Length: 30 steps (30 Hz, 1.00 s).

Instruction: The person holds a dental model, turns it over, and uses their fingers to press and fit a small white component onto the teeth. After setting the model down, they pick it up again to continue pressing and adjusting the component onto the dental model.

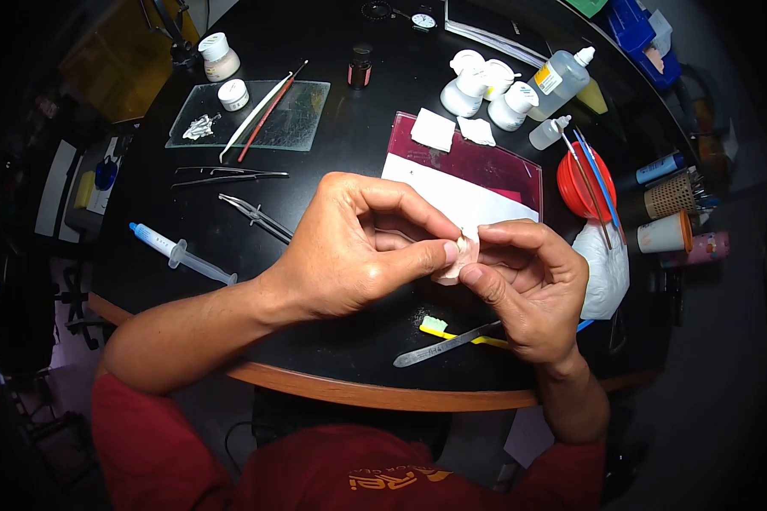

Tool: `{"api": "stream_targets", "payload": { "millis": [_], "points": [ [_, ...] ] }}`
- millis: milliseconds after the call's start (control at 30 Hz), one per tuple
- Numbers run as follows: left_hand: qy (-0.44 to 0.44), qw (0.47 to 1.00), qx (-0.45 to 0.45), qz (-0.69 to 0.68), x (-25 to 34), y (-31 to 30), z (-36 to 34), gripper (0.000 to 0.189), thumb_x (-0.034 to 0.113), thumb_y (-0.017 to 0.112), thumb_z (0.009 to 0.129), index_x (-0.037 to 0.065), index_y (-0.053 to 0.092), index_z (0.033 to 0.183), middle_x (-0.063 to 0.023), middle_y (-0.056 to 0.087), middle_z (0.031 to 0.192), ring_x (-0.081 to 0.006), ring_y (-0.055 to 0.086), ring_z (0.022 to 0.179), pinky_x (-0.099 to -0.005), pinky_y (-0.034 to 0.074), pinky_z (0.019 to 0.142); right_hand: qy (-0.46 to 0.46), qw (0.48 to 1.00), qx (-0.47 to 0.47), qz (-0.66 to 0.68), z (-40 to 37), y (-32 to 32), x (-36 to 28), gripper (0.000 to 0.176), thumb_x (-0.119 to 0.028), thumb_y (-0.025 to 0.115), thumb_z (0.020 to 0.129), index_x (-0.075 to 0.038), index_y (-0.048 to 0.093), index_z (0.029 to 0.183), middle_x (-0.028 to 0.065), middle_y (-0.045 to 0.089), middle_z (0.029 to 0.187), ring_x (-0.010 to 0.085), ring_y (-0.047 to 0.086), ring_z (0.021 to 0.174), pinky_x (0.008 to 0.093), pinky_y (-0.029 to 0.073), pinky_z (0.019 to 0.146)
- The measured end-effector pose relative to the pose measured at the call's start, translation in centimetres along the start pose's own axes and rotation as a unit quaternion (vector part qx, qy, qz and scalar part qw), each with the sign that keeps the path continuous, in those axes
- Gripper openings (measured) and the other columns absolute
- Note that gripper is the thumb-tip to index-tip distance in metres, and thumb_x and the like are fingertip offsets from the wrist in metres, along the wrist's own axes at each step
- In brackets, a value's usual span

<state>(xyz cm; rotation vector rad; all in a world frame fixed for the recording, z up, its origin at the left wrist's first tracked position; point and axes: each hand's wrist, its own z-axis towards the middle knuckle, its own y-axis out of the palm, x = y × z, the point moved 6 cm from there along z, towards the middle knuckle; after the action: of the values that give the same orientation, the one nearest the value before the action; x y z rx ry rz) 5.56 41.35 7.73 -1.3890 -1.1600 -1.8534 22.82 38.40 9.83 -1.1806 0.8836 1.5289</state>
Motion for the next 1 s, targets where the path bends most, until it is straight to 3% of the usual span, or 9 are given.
{"api": "stream_targets", "payload": {
  "millis": [633, 1000],
  "points": [
    [0.002, 1.0, 0.005, -0.012, -0.04, 0.23, -0.04, 0.012, -0.009, 0.071, 0.089, -0.009, 0.068, 0.1, -0.0182, 0.071, 0.102, -0.0196, 0.072, 0.094, -0.0314, 0.063, 0.084, 0.007, 1.0, 0.008, -0.009, -0.11, 0.02, 0.05, 0.029, 0.009, 0.073, 0.088, 0.011, 0.063, 0.114, 0.0162, 0.067, 0.108, 0.0209, 0.072, 0.101, 0.0299, 0.063, 0.089],
    [0.023, 0.997, 0.007, 0.069, 0.67, 0.12, -0.14, 0.01, -0.005, 0.077, 0.084, -0.005, 0.072, 0.093, -0.0177, 0.072, 0.098, -0.0182, 0.072, 0.088, -0.0289, 0.062, 0.079, 0.012, 1.0, 0.004, -0.009, -0.15, 0.09, 0.18, 0.029, 0.008, 0.074, 0.087, 0.011, 0.063, 0.114, 0.0157, 0.067, 0.107, 0.0208, 0.072, 0.101, 0.0297, 0.064, 0.089]
  ]
}}
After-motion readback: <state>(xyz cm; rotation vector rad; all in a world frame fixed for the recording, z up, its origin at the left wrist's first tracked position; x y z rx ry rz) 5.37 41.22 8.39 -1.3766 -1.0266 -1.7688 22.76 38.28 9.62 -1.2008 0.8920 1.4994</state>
